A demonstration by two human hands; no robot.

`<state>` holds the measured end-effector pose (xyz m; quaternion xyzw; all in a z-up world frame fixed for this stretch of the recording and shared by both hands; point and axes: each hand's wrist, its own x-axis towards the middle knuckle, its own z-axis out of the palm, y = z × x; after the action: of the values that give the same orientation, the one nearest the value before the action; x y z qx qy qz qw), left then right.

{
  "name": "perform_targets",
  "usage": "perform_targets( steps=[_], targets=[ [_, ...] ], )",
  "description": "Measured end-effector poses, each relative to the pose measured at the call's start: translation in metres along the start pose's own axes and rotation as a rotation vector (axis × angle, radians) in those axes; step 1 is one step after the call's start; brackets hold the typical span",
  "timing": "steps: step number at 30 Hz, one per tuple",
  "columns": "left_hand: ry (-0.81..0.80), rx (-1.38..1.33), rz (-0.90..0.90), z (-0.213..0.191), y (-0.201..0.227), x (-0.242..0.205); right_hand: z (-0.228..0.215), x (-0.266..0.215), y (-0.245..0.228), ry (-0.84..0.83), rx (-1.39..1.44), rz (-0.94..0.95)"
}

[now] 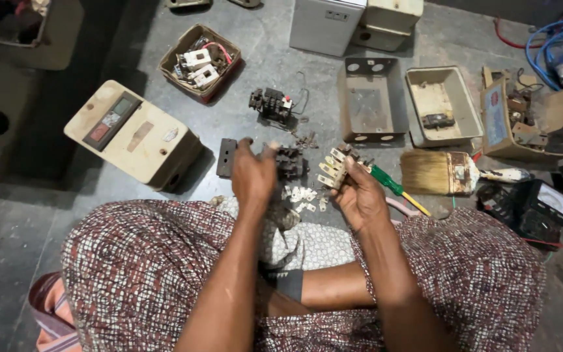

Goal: The person handles small electrical components by hand, picking up ceramic parts and fitting them into a larger switch assembly. They use a screwdriver to work on the device before setting it down among other tools and boxes on the floor.

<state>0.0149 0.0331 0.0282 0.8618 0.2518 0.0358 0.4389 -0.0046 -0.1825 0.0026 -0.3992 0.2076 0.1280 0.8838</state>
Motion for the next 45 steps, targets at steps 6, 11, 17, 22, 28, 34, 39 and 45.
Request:
perform_targets(
  steps=[6, 11, 17, 22, 28, 34, 39, 45],
  targets=[
    [-0.086, -0.504, -0.143, -0.008, -0.026, 0.03, 0.022, 0.013, -0.014, 0.006, -0.338, -0.001],
    [-0.224, -0.274, 0.059, -0.013, -0.002, 0.023, 0.062, 0.032, -0.027, -0.08, -0.794, -0.036],
    [-0.373, -0.149, 0.125, -0.03, 0.007, 0.038, 0.117, 0.042, -0.04, -0.336, -1.271, -0.112],
    [-0.412, -0.35, -0.032, -0.006, -0.008, 0.042, 0.125, 0.063, -0.038, -0.432, -1.387, -0.023],
    [-0.321, -0.503, -0.084, 0.009, -0.016, 0.051, 0.117, 0.067, -0.041, -0.379, -1.333, 0.104],
    [-0.359, -0.507, -0.187, 0.005, -0.011, 0.042, 0.109, 0.067, -0.035, -0.413, -1.692, -0.178],
    [-0.352, -0.556, -0.148, -0.009, -0.01, 0.035, 0.104, 0.061, -0.027, -0.402, -1.734, -0.391],
    [-0.285, -0.116, -0.018, -0.004, -0.027, 0.023, 0.11, 0.054, -0.024, -0.4, -1.738, -0.574]
  ],
)
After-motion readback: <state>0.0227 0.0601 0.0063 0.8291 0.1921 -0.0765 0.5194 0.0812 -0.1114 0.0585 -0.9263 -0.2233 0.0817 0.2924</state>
